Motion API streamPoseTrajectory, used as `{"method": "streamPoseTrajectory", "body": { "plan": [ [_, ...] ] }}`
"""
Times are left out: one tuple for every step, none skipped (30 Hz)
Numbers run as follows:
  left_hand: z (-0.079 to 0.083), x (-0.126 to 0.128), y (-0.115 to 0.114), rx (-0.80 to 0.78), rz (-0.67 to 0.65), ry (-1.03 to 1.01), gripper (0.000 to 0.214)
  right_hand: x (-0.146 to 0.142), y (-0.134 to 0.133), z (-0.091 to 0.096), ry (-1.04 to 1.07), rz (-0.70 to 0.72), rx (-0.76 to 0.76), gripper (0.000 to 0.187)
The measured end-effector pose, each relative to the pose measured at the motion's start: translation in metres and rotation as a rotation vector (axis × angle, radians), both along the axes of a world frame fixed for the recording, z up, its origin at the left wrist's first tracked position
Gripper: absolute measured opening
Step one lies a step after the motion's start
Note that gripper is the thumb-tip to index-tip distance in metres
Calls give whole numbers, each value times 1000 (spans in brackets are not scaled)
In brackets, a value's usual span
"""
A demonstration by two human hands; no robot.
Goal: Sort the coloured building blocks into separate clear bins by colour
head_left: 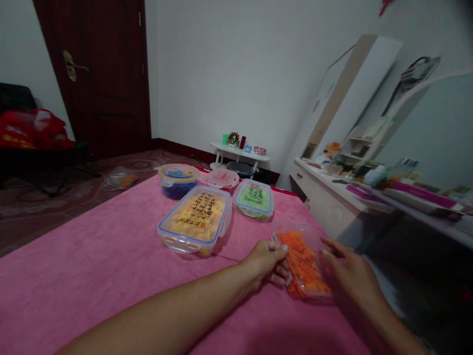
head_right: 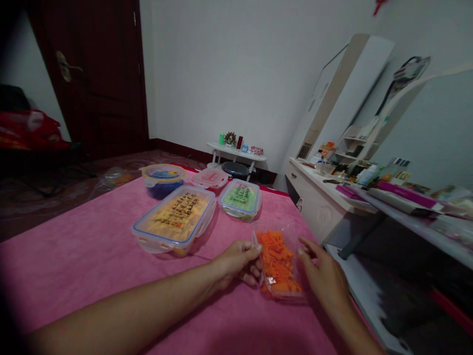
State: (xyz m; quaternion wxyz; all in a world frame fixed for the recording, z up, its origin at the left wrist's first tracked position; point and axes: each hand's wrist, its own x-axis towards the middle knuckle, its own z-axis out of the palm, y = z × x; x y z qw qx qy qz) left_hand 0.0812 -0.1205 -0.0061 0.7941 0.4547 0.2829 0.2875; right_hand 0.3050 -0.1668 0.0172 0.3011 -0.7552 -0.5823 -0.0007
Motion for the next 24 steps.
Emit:
{"method": "streamPoseTrajectory", "body": {
  "plan": [
    [-1,1,0,-4,-2,-2,43,-1,-1,2,-9,-14,-20,50],
    [-1,1,1,-10,-2,1,40,-2,-2,5,-15,-32,-23,50],
    [-1,2,1,-17,-3,7,38,-3,-2,9,-11,-46,-14,51],
    [0,2,1,-26,-3,15,35,-3,-3,13,13,-68,9,52],
    [1,2,1,-35,0,25,31,-3,-2,18,63,-96,48,52],
    [2,2,0,-45,5,38,28,-2,-1,23,139,-124,105,54],
    [3,2,0,-53,10,54,25,-1,1,28,233,-158,178,57],
    [4,2,-1,-58,19,71,22,2,3,33,331,-193,263,60],
    [6,2,-1,-60,32,84,18,5,7,37,415,-221,353,63],
    [8,1,-2,-62,46,94,15,8,12,40,467,-246,440,64],
    [10,0,-3,-65,59,102,12,11,17,43,476,-265,518,64],
    [12,-1,-4,-70,72,110,11,13,22,44,445,-279,579,62],
    [15,-2,-5,-78,85,122,11,15,28,45,383,-283,621,59],
    [17,-3,-6,-87,95,136,12,16,34,44,307,-274,653,57],
    [20,-4,-6,-93,103,148,13,15,39,44,228,-259,677,55],
    [22,-6,-7,-99,108,162,14,13,44,42,162,-236,693,53],
    [24,-9,-8,-105,108,172,14,10,49,41,112,-213,705,52],
    [25,-12,-8,-114,105,177,14,6,53,39,79,-201,717,51],
    [26,-17,-9,-124,95,178,13,3,57,38,54,-194,732,50],
    [27,-22,-10,-132,82,177,12,-1,61,37,33,-189,746,48],
    [27,-28,-12,-130,69,174,11,-4,64,36,9,-179,760,47],
    [28,-35,-14,-119,54,164,10,-6,67,35,-17,-165,772,44],
    [29,-43,-16,-106,38,149,9,-7,70,35,-46,-145,775,42],
    [30,-51,-19,-95,19,138,9,-8,72,34,-79,-123,767,40]
  ]
}}
